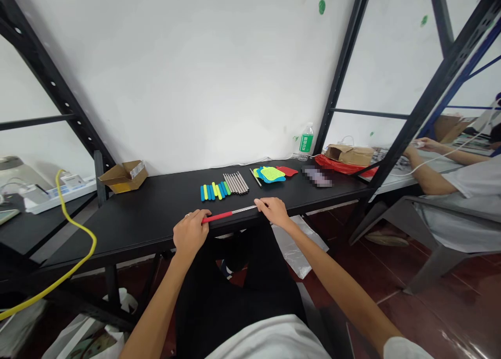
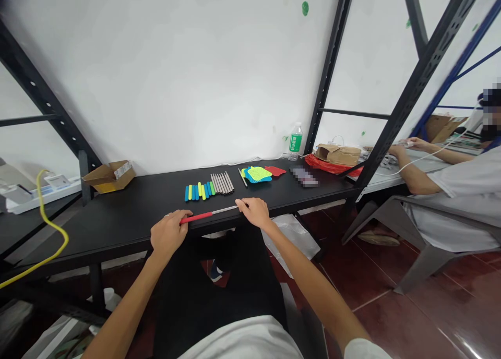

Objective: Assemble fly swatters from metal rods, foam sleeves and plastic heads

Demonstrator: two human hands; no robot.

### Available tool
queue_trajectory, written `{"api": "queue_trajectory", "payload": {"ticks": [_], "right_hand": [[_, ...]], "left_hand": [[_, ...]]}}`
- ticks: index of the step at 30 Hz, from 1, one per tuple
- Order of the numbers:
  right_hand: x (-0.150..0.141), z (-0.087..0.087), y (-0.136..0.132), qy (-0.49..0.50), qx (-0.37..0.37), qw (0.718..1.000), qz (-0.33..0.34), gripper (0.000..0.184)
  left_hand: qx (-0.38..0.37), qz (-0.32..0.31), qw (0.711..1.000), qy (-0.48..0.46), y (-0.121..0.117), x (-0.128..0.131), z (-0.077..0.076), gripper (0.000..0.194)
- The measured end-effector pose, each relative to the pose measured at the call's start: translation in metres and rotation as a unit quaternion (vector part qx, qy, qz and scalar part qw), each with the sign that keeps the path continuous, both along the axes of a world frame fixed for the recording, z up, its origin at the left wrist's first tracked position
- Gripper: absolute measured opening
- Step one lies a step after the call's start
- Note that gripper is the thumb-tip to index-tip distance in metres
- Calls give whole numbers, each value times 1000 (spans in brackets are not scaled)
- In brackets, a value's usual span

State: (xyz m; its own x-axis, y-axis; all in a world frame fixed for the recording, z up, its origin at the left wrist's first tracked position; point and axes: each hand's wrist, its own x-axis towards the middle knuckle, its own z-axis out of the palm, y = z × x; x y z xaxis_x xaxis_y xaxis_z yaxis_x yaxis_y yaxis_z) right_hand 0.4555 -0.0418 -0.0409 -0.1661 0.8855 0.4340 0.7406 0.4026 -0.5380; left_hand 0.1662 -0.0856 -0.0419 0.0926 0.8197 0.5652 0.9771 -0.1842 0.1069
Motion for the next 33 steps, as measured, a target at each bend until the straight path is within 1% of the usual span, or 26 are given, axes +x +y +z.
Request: {"api": "queue_trajectory", "payload": {"ticks": [3,7,10,13,16,18,21,23,25,27,29,31,33], "right_hand": [[3,3,4,68,-22,997,15,53],[7,3,12,161,-28,986,25,48],[10,1,17,256,-47,965,41,42],[11,0,21,339,-79,936,40,37],[11,1,21,397,-87,914,21,36],[12,2,22,412,-79,908,12,37],[12,1,21,386,-82,918,24,37],[12,-1,20,343,-80,935,48,36],[11,-2,17,282,-62,956,60,33],[8,-4,13,196,-33,979,41,31],[3,-5,8,95,-2,995,0,30],[-3,-7,2,12,35,999,-32,30],[-8,-9,-3,-38,74,995,-49,33]], "left_hand": [[2,-1,1000,-4,1,0,-2,31],[15,7,1000,-17,2,1,-3,32],[23,7,1000,-17,3,1,-4,34],[23,11,1000,-14,3,2,-4,34],[26,12,999,-15,3,3,-3,34],[31,9,999,-11,2,3,-2,33],[37,5,999,-3,1,3,-2,34],[36,3,999,5,1,3,-2,36],[33,-1,999,13,1,3,-2,36],[33,-3,999,14,1,2,-3,36],[34,-2,999,5,1,2,-3,36],[36,1,999,-4,1,3,-3,36],[36,2,999,-7,1,3,-3,34]]}}
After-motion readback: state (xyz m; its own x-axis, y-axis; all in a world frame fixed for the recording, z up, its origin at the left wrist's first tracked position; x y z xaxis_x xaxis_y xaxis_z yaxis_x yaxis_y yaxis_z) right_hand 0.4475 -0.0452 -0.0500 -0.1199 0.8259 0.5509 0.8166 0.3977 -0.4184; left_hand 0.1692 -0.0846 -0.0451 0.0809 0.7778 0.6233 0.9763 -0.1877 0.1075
